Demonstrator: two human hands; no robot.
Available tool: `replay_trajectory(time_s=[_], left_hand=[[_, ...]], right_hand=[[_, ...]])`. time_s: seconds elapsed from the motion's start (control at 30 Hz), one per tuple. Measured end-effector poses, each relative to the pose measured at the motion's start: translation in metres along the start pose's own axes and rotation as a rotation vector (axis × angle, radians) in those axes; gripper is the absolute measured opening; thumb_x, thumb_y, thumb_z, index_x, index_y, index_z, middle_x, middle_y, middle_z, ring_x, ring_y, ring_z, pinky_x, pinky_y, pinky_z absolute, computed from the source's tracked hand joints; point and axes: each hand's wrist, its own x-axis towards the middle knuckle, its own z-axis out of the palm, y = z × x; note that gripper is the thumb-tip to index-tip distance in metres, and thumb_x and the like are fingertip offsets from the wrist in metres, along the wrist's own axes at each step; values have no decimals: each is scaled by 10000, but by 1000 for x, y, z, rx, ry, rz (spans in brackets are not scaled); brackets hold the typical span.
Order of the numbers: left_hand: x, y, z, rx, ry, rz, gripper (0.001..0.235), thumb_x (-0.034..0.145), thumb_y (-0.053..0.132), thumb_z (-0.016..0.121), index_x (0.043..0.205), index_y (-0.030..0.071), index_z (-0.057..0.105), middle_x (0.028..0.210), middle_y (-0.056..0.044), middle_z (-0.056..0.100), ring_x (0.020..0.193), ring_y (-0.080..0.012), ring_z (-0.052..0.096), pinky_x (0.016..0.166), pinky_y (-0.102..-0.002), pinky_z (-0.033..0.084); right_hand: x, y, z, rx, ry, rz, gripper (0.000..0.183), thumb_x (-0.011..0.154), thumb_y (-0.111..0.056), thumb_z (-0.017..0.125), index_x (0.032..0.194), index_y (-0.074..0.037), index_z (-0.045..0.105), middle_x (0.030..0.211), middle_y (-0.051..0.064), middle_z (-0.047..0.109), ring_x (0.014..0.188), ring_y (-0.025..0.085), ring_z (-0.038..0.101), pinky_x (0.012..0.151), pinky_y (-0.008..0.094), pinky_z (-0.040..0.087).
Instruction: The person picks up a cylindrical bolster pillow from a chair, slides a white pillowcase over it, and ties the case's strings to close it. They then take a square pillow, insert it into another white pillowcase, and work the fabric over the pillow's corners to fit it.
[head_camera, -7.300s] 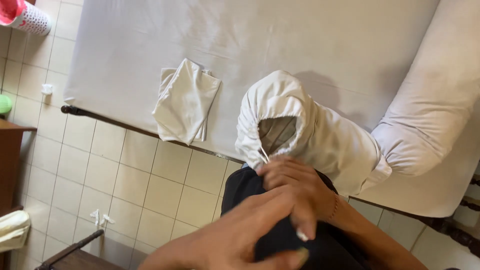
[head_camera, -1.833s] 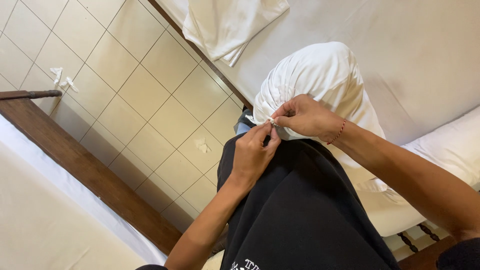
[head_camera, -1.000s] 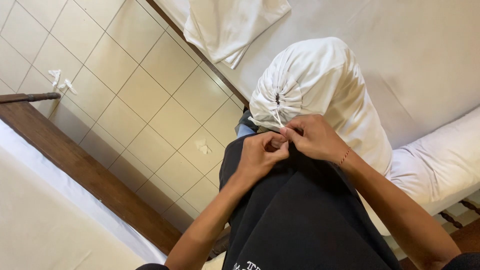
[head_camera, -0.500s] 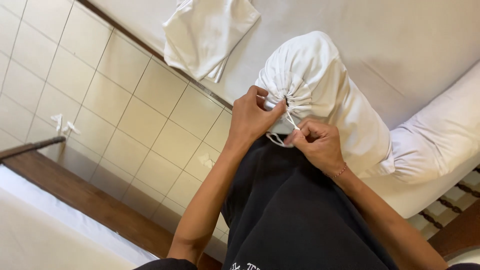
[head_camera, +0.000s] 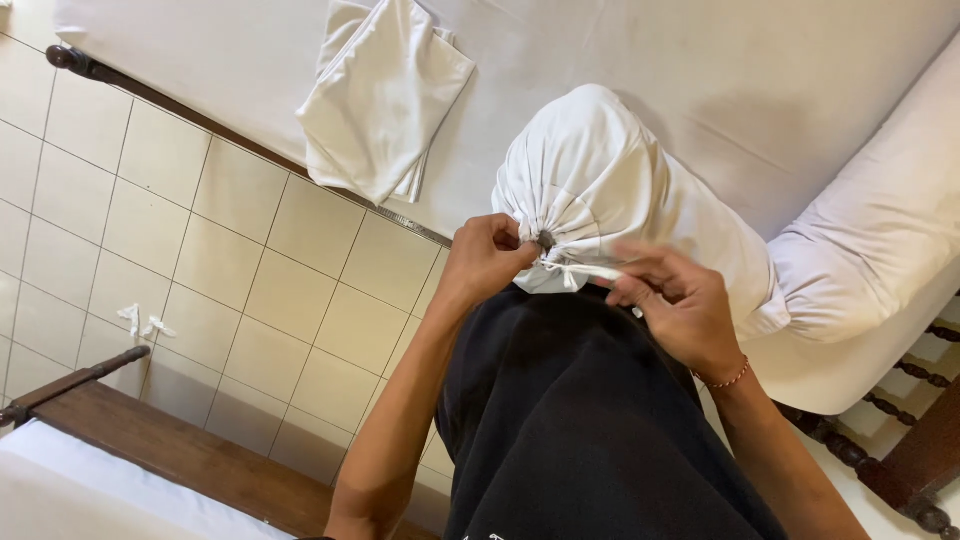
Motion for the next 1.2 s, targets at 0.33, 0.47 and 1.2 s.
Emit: replay_trajectory(time_s=[0.33, 0.47, 1.2], left_hand=[[-33, 0, 22, -412, 76, -83, 182, 864, 128, 708, 895, -51, 697, 773, -91, 765, 711, -118, 746, 673, -262, 606], [-38, -9, 25, -459, 122, -106, 160, 856, 105, 702, 885, -53, 697, 770, -95, 761, 707, -122, 743, 669, -264, 606], [-34, -14, 38, -526, 110, -59, 165, 882, 97, 705, 798, -30, 643, 739, -79, 734, 697, -110, 722, 659, -266, 609]], right_hand=[[33, -17, 47, -686, 130, -525, 277, 752, 77, 769, 1010, -21, 750, 951, 125, 701, 878, 256, 685, 768, 328, 559], [26, -20, 37, -699, -109, -597, 505, 625, 174, 660, 1113, 48, 699, 1082, 178, 625, 1007, 298, 656, 852, 359, 565], [18, -20, 46, -665, 86, -561, 312, 825, -21, 775, 1136, -25, 749, 1132, 104, 749, 1023, 236, 720, 888, 346, 576]])
